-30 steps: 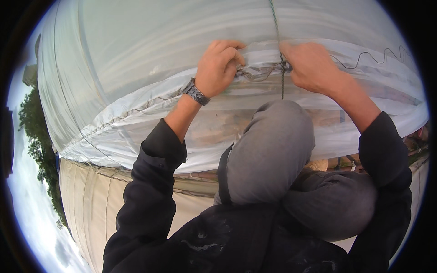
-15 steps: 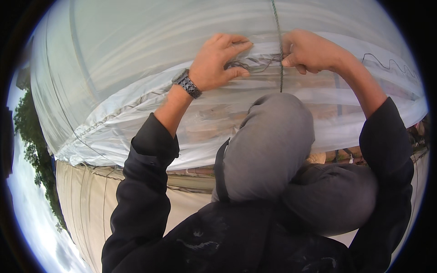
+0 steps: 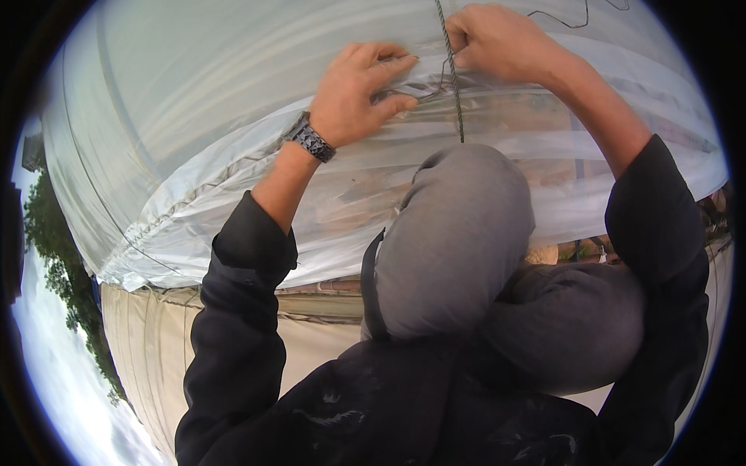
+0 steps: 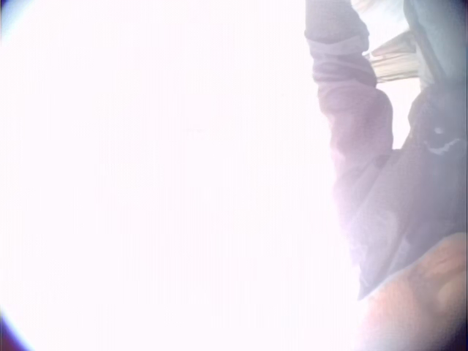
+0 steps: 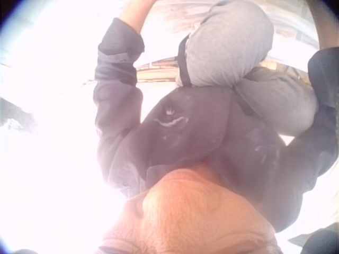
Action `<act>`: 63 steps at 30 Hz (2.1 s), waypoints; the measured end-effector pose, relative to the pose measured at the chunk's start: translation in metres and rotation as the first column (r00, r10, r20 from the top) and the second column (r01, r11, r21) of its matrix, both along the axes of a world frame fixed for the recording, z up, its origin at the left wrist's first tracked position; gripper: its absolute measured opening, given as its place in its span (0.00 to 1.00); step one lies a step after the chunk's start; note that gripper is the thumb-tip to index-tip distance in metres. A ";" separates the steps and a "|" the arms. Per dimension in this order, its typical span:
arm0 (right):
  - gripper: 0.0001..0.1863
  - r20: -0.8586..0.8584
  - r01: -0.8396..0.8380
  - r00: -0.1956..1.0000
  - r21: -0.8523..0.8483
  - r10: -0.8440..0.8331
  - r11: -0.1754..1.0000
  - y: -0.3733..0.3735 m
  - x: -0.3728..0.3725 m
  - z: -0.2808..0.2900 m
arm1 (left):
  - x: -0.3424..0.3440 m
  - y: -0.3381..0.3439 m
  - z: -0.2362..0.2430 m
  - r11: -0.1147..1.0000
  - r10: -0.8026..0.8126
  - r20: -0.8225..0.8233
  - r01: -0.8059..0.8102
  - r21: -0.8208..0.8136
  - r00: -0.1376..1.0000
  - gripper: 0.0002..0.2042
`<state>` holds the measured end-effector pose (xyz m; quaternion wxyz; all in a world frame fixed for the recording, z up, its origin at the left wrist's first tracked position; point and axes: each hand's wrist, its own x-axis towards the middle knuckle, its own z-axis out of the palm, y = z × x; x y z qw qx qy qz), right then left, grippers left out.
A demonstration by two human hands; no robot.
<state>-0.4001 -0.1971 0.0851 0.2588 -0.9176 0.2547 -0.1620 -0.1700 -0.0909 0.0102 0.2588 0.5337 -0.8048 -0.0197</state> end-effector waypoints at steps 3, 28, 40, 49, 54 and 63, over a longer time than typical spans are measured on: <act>0.10 0.005 -0.110 0.994 -0.114 0.111 0.987 0.000 0.002 0.010 | -0.001 -0.002 0.000 1.000 0.001 -0.032 -0.001 0.012 0.999 0.25; 0.07 0.191 -0.431 0.896 0.148 0.401 0.890 -0.099 -0.007 -0.152 | -0.009 -0.024 0.018 0.901 0.138 -0.134 -0.068 0.429 0.981 0.25; 0.06 -0.003 -0.272 0.960 0.217 0.279 0.938 -0.086 0.000 -0.088 | 0.001 -0.023 0.019 0.915 0.025 -0.209 0.062 0.399 0.978 0.24; 0.08 -0.057 -0.127 0.988 0.257 0.146 0.958 -0.063 0.005 -0.045 | -0.013 -0.015 0.012 0.959 0.101 -0.192 -0.044 0.281 0.976 0.22; 0.10 -0.100 0.067 0.994 0.340 -0.035 0.938 -0.036 -0.004 -0.037 | -0.014 -0.016 0.011 0.977 0.080 -0.126 -0.052 0.207 0.989 0.21; 0.14 -0.196 0.281 0.957 0.468 -0.212 0.838 -0.016 -0.016 -0.031 | -0.017 -0.015 0.010 0.974 0.105 -0.114 -0.079 0.212 0.988 0.21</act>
